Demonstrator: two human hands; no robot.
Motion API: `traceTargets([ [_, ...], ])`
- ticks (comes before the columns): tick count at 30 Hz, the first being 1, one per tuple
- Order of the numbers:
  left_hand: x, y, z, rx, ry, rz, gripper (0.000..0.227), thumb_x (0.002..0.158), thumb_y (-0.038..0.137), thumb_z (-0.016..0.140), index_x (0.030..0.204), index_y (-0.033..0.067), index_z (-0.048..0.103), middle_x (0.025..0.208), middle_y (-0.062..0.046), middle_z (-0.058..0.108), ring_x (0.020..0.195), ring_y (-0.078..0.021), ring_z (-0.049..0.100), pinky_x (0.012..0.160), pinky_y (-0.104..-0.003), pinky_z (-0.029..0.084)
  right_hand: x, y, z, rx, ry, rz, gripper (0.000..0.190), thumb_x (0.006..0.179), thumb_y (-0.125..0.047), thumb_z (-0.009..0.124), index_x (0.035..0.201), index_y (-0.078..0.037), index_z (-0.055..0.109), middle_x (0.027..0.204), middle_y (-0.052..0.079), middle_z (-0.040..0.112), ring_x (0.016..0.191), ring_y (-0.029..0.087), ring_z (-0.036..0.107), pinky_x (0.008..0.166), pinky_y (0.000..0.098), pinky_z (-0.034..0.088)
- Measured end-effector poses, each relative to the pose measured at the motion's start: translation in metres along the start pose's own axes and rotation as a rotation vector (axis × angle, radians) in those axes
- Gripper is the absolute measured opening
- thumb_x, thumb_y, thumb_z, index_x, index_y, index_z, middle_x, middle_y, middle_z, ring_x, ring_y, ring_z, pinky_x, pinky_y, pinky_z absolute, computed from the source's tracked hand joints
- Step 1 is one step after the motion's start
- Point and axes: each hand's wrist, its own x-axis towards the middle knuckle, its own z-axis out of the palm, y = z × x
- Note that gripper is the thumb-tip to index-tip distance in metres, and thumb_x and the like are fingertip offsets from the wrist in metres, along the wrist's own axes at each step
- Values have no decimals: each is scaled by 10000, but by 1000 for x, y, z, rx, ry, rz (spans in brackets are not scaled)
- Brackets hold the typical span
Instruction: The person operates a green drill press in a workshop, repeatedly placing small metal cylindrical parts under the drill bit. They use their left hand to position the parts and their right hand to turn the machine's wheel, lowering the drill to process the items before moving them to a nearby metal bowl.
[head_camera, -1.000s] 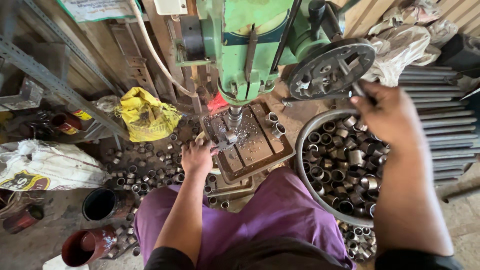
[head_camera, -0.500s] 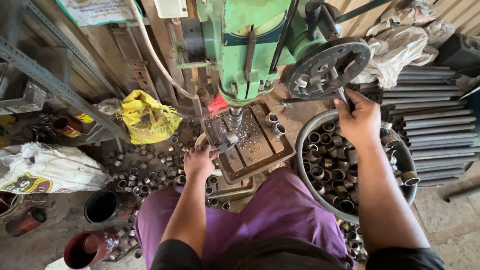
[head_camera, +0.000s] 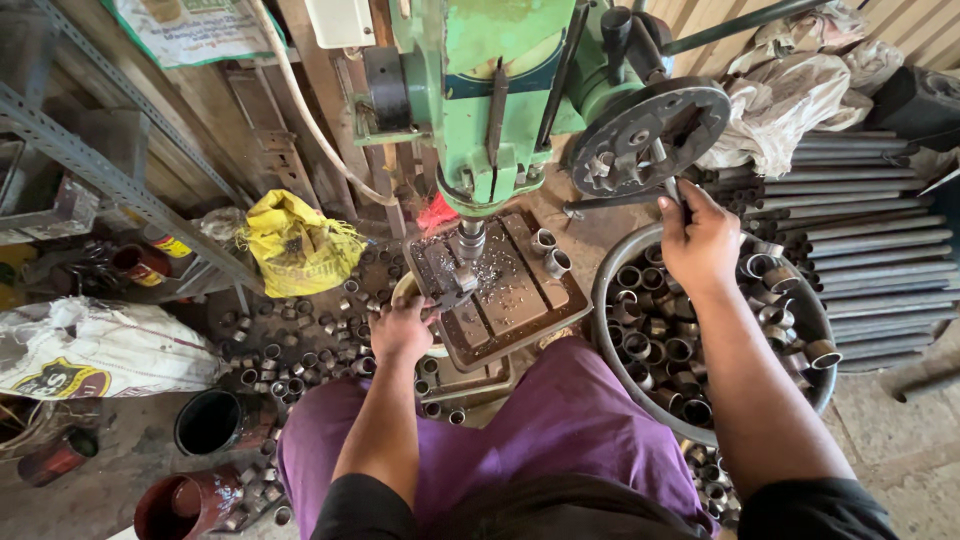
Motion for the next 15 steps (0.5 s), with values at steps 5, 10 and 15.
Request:
traceTargets([
  [5, 2, 0, -2, 7, -77, -15, 313, 975, 505, 594, 1180, 280, 664, 1235, -13, 674, 1103, -233, 672, 1053, -526, 433, -1, 5, 1, 5, 13, -34, 259, 1010, -165, 719, 1232, -31, 712, 952, 206, 728, 851, 353, 738, 750, 383, 561],
  [10, 2, -1, -3, 23, -23, -3, 321, 944, 495, 644, 1174, 273, 669, 1216, -46, 678, 1095, -262, 674, 1036, -525, 437, -4, 7, 4, -8, 21, -54, 249, 1016, -159, 727, 1225, -25, 716, 950, 218, 719, 859, 385, 720, 752, 403, 555],
  [15, 0, -3, 1, -5, 67, 27, 319, 910, 469, 673, 1157, 266, 680, 1165, -46, 702, 1094, -273, 677, 1005, -528, 455, -4, 8, 7, -18, 30, -78, 237, 1014, -152, 731, 1214, -26, 720, 955, 216, 722, 861, 390, 717, 752, 411, 554],
])
